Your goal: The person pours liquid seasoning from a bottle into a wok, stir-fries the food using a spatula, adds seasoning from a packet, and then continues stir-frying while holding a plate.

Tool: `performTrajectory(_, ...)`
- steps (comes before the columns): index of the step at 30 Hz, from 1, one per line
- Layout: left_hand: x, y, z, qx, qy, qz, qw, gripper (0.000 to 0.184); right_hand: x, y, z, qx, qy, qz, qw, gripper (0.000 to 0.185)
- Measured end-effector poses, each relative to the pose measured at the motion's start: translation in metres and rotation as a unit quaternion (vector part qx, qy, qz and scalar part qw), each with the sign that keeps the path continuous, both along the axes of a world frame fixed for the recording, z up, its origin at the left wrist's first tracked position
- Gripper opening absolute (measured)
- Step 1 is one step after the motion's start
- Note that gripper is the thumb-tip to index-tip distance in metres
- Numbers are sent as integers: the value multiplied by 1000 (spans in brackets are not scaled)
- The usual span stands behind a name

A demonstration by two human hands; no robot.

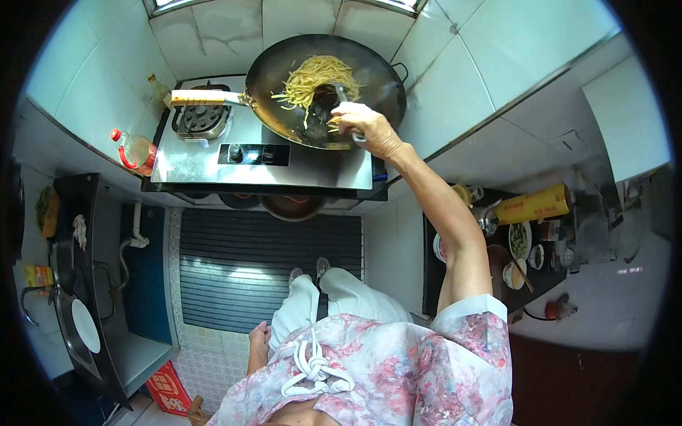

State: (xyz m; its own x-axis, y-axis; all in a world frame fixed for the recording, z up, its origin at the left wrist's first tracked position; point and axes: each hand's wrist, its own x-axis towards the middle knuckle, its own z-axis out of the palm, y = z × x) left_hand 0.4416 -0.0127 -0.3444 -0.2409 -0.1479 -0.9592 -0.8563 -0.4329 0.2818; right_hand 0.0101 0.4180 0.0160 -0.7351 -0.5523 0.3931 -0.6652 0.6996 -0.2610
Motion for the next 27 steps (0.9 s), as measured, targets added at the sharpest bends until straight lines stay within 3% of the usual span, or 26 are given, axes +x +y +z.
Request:
performTrajectory(2,17,-5,-7,1,6,22,1000,36,5,-2,17,-104,19,-58,993,18)
performTrajectory(4,38,-11,-18,3,-15,34,999,34,3,10,30,-220,-56,-122,966,17)
performTrajectory(6,58,-17,-25,2,-61,36,997,33,-2,23,43,-279,-19,-170,945,16)
performTrajectory(8,79,-24,-37,15,-87,23,996,32,-16,46,42,-415,-54,-182,890,7)
performTrajectory(10,86,-23,-39,54,-105,57,991,32,-14,49,54,-459,-79,-189,864,4)
performTrajectory(13,78,-18,-17,1,-142,-19,990,31,-10,35,63,-495,-136,-191,837,4)
performTrajectory(17,61,-22,-27,18,-78,-1,997,36,-25,2,66,-495,-182,-97,844,5)
performTrajectory(22,10,-12,7,-12,-21,23,999,42,-79,-34,62,-479,-200,-33,854,6)
performTrajectory(27,20,-15,6,-7,-30,34,999,44,-111,-51,51,-450,-204,-78,866,5)
